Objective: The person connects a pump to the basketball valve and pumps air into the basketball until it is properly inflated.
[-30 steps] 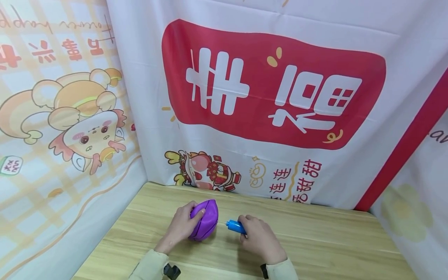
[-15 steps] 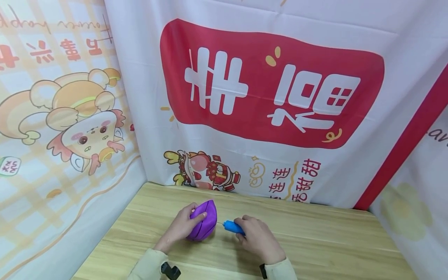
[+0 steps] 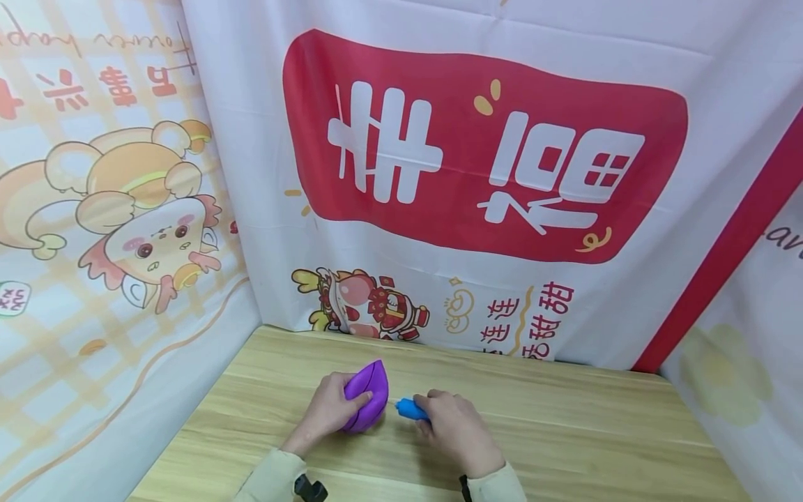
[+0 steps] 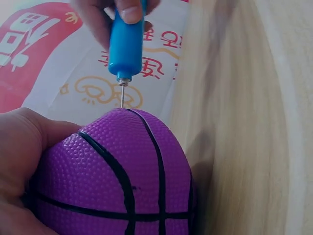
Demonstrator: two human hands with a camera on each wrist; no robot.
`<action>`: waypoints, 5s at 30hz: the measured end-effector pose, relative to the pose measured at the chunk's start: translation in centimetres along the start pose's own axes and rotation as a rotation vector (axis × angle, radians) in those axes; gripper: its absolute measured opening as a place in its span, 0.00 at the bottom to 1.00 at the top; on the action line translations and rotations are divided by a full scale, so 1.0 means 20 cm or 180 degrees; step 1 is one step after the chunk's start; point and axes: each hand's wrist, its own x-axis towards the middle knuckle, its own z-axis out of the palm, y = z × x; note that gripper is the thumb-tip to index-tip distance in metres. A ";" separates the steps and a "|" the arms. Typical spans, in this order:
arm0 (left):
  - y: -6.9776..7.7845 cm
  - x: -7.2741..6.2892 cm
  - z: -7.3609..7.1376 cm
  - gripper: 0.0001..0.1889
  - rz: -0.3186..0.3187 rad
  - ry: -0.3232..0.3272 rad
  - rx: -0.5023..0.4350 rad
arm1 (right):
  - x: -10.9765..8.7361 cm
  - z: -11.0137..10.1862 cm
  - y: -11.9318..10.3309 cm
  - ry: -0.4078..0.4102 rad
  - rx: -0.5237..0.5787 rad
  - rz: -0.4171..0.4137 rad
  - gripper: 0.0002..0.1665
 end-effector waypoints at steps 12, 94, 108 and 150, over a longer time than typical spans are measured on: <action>0.02 -0.02 0.08 0.06 0.0340 0.0207 0.0611 | 0.01 0.04 -0.11 0.0151 -0.0558 0.0055 0.13; 0.02 0.00 -0.01 0.16 0.0170 0.0499 0.0437 | -0.17 0.09 0.11 -0.0040 0.0368 0.0507 0.18; -0.01 0.01 -0.11 0.15 -0.0015 0.0686 0.0602 | -0.17 0.18 0.09 0.0108 0.0242 0.0124 0.23; 0.08 -0.07 0.19 0.23 0.1767 -0.0588 0.1358 | -0.18 0.13 0.01 0.0504 0.0402 -0.0100 0.08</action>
